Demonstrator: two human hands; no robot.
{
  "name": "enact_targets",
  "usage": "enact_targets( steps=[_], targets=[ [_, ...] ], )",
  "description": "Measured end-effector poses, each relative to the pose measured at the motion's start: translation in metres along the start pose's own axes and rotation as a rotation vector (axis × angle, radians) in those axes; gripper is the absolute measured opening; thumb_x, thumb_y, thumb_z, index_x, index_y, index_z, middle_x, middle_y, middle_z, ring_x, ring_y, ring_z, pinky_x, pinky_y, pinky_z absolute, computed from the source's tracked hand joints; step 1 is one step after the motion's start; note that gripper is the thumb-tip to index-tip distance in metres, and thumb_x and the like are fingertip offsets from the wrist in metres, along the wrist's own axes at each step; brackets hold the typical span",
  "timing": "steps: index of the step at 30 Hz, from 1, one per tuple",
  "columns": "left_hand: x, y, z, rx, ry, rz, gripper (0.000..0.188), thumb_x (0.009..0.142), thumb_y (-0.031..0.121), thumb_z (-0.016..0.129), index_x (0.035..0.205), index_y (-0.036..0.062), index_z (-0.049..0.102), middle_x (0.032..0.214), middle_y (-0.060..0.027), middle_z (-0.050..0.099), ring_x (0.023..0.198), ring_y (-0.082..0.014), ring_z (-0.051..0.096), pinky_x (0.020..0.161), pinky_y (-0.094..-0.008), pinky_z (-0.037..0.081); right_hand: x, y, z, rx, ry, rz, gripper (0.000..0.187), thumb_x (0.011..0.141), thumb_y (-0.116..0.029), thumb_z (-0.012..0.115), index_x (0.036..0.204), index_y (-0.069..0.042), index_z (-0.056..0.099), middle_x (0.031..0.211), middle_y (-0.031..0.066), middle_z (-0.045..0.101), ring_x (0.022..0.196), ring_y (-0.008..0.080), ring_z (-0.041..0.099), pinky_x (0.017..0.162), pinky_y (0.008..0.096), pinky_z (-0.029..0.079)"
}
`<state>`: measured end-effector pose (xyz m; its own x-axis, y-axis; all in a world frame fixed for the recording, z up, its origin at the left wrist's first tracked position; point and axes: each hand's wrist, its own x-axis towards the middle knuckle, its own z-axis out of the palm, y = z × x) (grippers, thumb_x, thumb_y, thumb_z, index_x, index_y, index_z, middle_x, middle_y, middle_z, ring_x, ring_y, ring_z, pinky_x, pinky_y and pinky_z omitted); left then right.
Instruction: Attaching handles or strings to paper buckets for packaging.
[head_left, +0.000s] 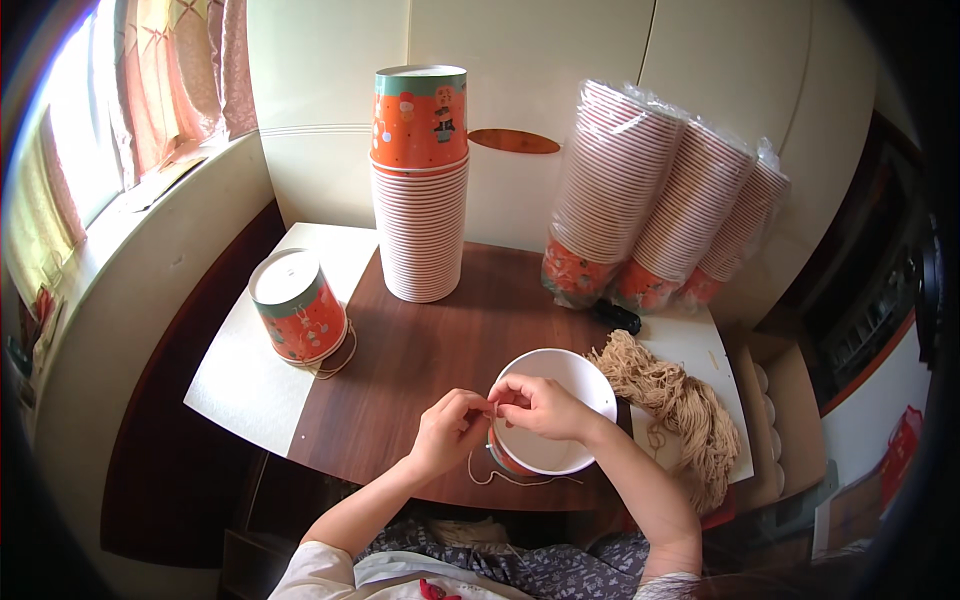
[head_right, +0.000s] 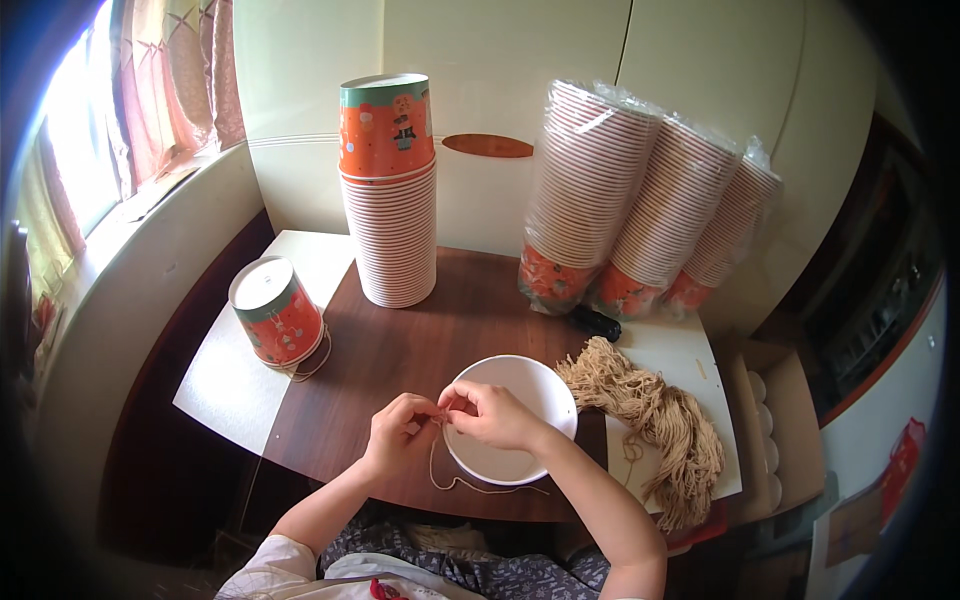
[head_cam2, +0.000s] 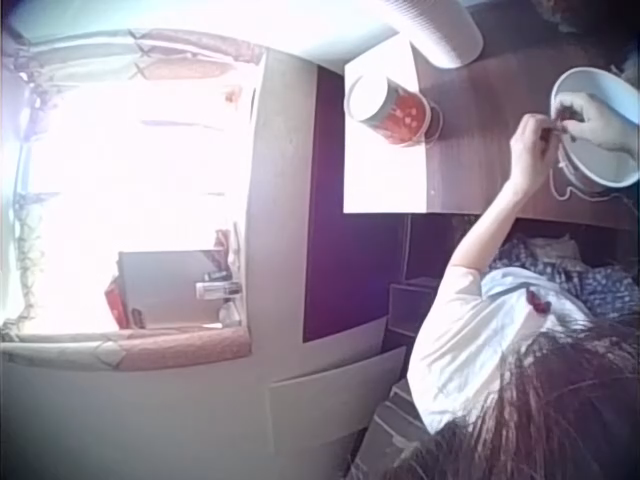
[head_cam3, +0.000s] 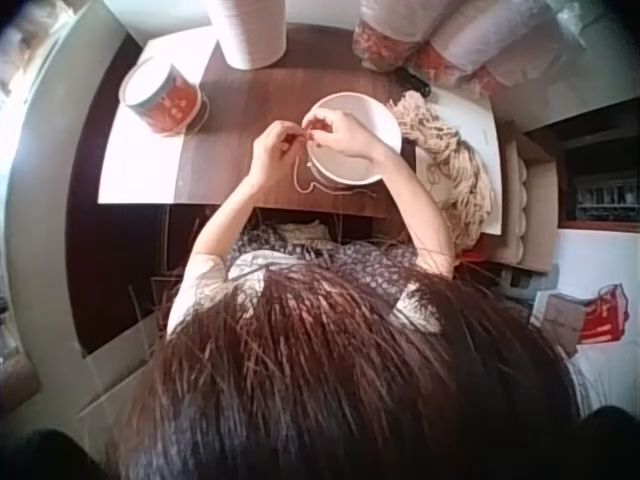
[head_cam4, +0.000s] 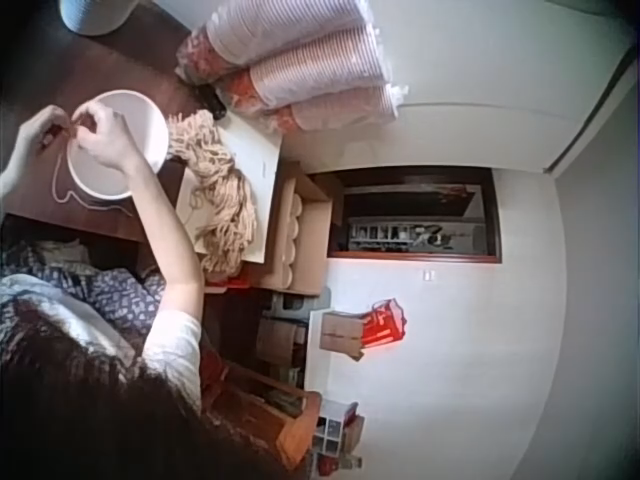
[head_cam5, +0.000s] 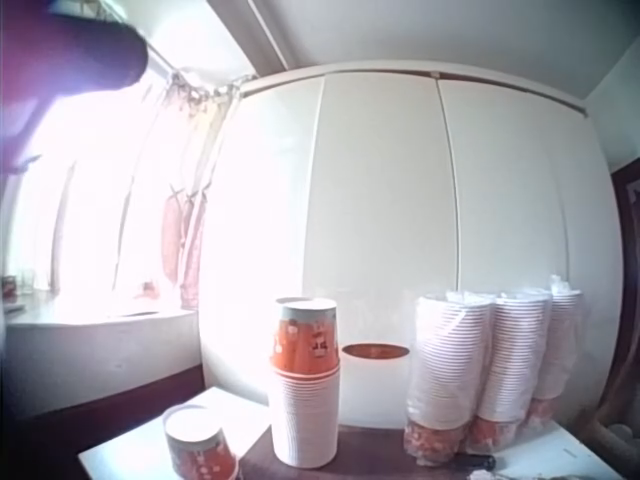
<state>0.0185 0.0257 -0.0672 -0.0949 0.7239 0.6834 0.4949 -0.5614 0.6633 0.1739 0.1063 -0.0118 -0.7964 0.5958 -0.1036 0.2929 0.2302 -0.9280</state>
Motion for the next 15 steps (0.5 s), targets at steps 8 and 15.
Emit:
enact_targets(
  steps=[8,15],
  targets=[
    [-0.0023,-0.0015,-0.0015,-0.033,-0.013,-0.022,0.013,0.075,-0.003,0.061,0.086,0.0020,0.057,0.085,-0.0092,0.059,0.065,-0.0171,0.060,0.047,-0.0227,0.046,0.0014,-0.0016,-0.0040,-0.088,-0.037,-0.091,0.012,0.080,-0.005,0.060,0.092,-0.003,0.059,0.085,0.0019,0.061,0.080,0.0087,0.057,0.073,0.0239,0.047],
    [-0.0037,-0.0055,-0.0030,-0.048,-0.023,-0.007,0.013,0.075,-0.004,0.061,0.086,0.0019,0.057,0.085,-0.0094,0.058,0.065,-0.0173,0.060,0.049,-0.0238,0.047,0.0058,-0.0017,-0.0051,-0.142,-0.059,-0.128,0.011,0.077,-0.009,0.062,0.086,-0.003,0.060,0.081,0.0048,0.063,0.079,0.0121,0.059,0.072,0.0269,0.047]
  ],
)
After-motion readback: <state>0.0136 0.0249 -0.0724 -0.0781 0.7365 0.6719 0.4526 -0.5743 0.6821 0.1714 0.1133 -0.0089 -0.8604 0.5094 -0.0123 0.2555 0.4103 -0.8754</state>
